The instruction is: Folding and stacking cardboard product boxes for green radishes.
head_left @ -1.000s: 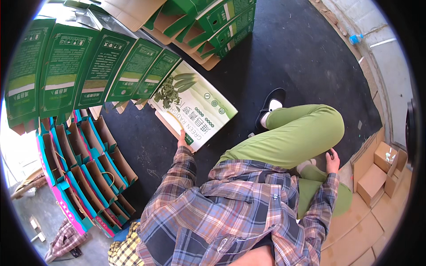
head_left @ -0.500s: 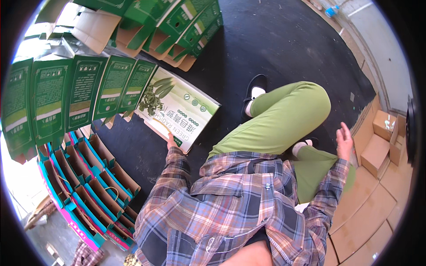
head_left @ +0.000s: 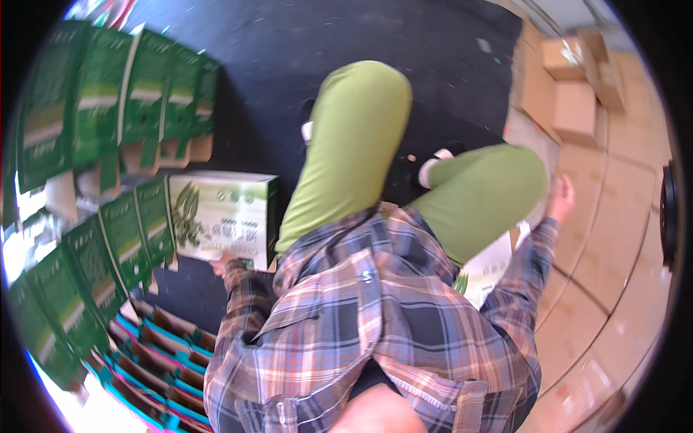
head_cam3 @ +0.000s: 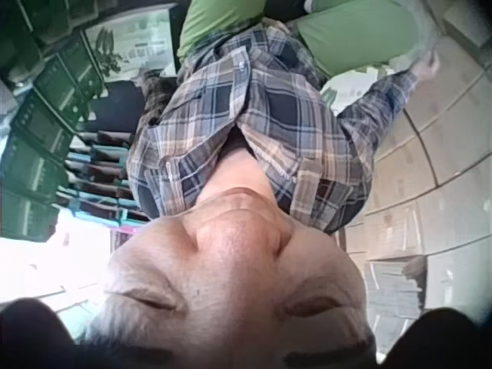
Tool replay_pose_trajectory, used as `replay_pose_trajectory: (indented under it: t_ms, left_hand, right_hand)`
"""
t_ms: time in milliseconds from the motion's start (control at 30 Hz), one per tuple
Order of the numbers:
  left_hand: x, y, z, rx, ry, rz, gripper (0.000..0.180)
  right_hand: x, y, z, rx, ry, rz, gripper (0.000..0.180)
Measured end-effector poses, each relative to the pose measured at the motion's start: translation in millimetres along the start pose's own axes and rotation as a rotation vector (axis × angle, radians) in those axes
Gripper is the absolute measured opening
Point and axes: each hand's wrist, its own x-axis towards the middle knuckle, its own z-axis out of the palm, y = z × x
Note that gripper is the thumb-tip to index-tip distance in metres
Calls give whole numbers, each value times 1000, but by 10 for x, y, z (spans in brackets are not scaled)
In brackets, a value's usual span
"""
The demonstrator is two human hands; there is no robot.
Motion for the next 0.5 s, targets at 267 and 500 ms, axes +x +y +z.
replay_pose_trajectory:
  t_ms: [267,500]
  left_hand:
    - [-559,1384,-464,-507,73,929,45]
    - [-2207,2621,-1469,-983,-179,1231,28]
  right_hand:
    - [-2418,2244,146,124,-373,1277,37]
    - [-4073,3905,-742,-292,-666,1175,32]
